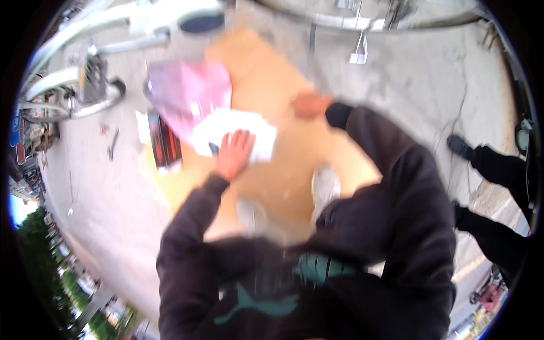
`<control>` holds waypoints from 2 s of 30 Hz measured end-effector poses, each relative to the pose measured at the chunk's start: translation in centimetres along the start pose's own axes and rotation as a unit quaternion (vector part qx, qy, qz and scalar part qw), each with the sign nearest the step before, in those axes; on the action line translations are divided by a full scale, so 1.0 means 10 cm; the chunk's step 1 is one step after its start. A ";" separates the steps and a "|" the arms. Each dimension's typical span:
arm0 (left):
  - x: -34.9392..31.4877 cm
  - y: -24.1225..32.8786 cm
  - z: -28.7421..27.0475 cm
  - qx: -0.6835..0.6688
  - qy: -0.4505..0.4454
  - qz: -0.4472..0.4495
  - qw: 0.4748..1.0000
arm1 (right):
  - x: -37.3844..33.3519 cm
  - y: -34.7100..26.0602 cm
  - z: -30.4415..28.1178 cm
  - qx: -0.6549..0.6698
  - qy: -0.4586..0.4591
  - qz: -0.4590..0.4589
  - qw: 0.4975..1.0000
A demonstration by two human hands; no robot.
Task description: The person unpacks a white plastic battery casing from a cardboard box and attaches it to the frame of a white bicycle. They align the casing with the mounting points, insert a key into the lock, and secure the unit to the bike's frame using a screwdriver.
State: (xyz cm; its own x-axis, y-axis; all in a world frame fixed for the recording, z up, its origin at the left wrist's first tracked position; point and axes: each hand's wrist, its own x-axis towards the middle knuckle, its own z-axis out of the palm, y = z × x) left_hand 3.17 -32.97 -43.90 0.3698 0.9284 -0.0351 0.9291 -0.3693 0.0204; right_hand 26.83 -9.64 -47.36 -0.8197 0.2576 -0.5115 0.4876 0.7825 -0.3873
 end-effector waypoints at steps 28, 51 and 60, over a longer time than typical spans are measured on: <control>2.70 -0.62 -4.46 -0.048 0.402 -0.057 0.912 | -2.89 -0.79 -4.52 -0.370 0.839 0.066 0.395; 2.94 -0.25 -4.05 -0.151 0.460 -0.108 0.868 | -3.06 -0.50 -5.11 -0.284 0.753 0.119 0.582; 3.08 -0.37 -4.07 -0.087 0.451 -0.136 0.878 | -3.13 -0.46 -5.12 -0.276 0.752 0.138 0.582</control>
State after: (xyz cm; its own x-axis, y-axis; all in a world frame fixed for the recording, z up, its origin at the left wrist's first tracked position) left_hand 10.89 -1.42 -4.43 -0.0929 0.6638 0.7421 0.9384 -0.1908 0.2882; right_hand 34.87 7.74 9.67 -0.2702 0.2967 0.9159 0.8330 0.5492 0.0678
